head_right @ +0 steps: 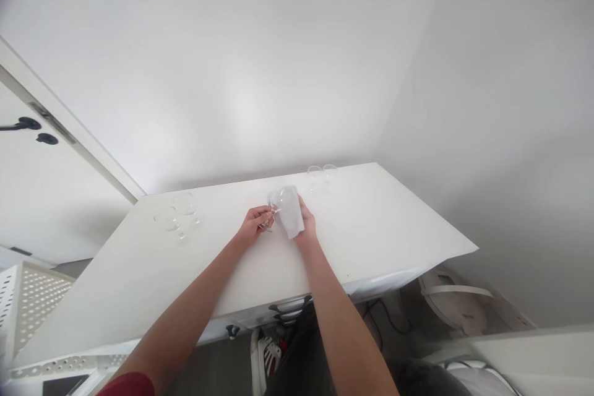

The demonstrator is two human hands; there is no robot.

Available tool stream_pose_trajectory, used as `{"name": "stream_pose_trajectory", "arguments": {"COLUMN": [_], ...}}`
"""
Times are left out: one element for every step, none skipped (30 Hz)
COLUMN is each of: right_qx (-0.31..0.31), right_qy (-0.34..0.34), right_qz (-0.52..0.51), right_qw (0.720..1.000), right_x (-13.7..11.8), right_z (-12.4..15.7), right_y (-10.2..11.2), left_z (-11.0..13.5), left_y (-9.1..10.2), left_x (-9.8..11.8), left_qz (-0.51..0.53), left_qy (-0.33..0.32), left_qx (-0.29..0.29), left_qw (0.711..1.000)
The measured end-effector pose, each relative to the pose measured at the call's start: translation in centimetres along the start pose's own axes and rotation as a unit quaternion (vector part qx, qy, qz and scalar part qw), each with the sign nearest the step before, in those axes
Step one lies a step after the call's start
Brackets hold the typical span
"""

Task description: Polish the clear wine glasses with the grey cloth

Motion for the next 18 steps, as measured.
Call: {"name": "stream_pose_trajectory", "arguments": {"right_qx": [-0.005, -0.008, -0.011, -0.014, -0.017, -0.025, -0.034, -0.042, -0.047, -0.050, -0.053, -0.056, -0.061, -0.066, -0.070, -0.071, -0.066, -0.056], "right_qy": [-0.001, -0.004, -0.006, -0.006, -0.004, 0.000, 0.005, 0.011, 0.013, 0.010, 0.003, -0.007, -0.018, -0.028, -0.035, -0.040, -0.041, -0.037], "right_qz": [-0.003, -0.003, -0.001, 0.003, 0.010, 0.018, 0.026, 0.034, 0.041, 0.048, 0.052, 0.052, 0.048, 0.042, 0.032, 0.020, 0.007, -0.005], "right_qw": [1.000, 1.000, 1.000, 1.000, 1.000, 1.000, 0.999, 0.999, 0.998, 0.998, 0.997, 0.997, 0.997, 0.997, 0.996, 0.997, 0.997, 0.998], "right_x": [0.0, 0.0, 0.0, 0.0, -0.1, -0.2, -0.3, -0.4, -0.5, -0.4, -0.2, 0.0, 0.3, 0.6, 0.8, 0.9, 0.9, 0.8], "right_z": [0.1, 0.2, 0.3, 0.4, 0.5, 0.6, 0.7, 0.7, 0.8, 0.8, 0.8, 0.7, 0.7, 0.7, 0.7, 0.6, 0.6, 0.6], "right_y": [-0.3, -0.7, -0.9, -1.2, -1.3, -1.5, -1.7, -1.8, -1.8, -1.7, -1.6, -1.5, -1.5, -1.5, -1.5, -1.6, -1.6, -1.6], "left_z": [0.0, 0.0, 0.0, 0.0, 0.0, 0.0, 0.0, 0.1, 0.1, 0.2, 0.3, 0.3, 0.4, 0.4, 0.4, 0.4, 0.4, 0.4], "left_y": [0.1, 0.2, 0.2, 0.3, 0.3, 0.2, 0.1, -0.1, -0.3, -0.6, -0.8, -1.0, -1.1, -1.1, -1.2, -1.3, -1.3, -1.3], "left_x": [0.1, 0.1, 0.1, 0.1, 0.0, 0.0, -0.1, -0.2, -0.2, -0.2, -0.2, -0.1, 0.1, 0.3, 0.4, 0.5, 0.5, 0.4], "left_qz": [0.005, 0.007, 0.006, 0.006, 0.006, 0.007, 0.008, 0.006, 0.003, -0.004, -0.012, -0.022, -0.032, -0.046, -0.064, -0.086, -0.111, -0.137], "left_qy": [-0.002, -0.003, -0.003, -0.001, 0.001, 0.005, 0.008, 0.012, 0.017, 0.023, 0.027, 0.029, 0.025, 0.016, 0.003, -0.011, -0.023, -0.030], "left_qx": [0.006, 0.011, 0.013, 0.014, 0.012, 0.007, -0.003, -0.018, -0.036, -0.055, -0.072, -0.084, -0.090, -0.093, -0.096, -0.098, -0.095, -0.090], "left_qw": [1.000, 1.000, 1.000, 1.000, 1.000, 1.000, 1.000, 1.000, 0.999, 0.998, 0.997, 0.996, 0.995, 0.994, 0.993, 0.991, 0.989, 0.986]}}
Point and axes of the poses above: each hand's wrist, its own z-axis away from the middle knuckle, its own y-axis out of the back of the hand, x = y × z, the point moved 7 cm from there along -z, towards the middle knuckle
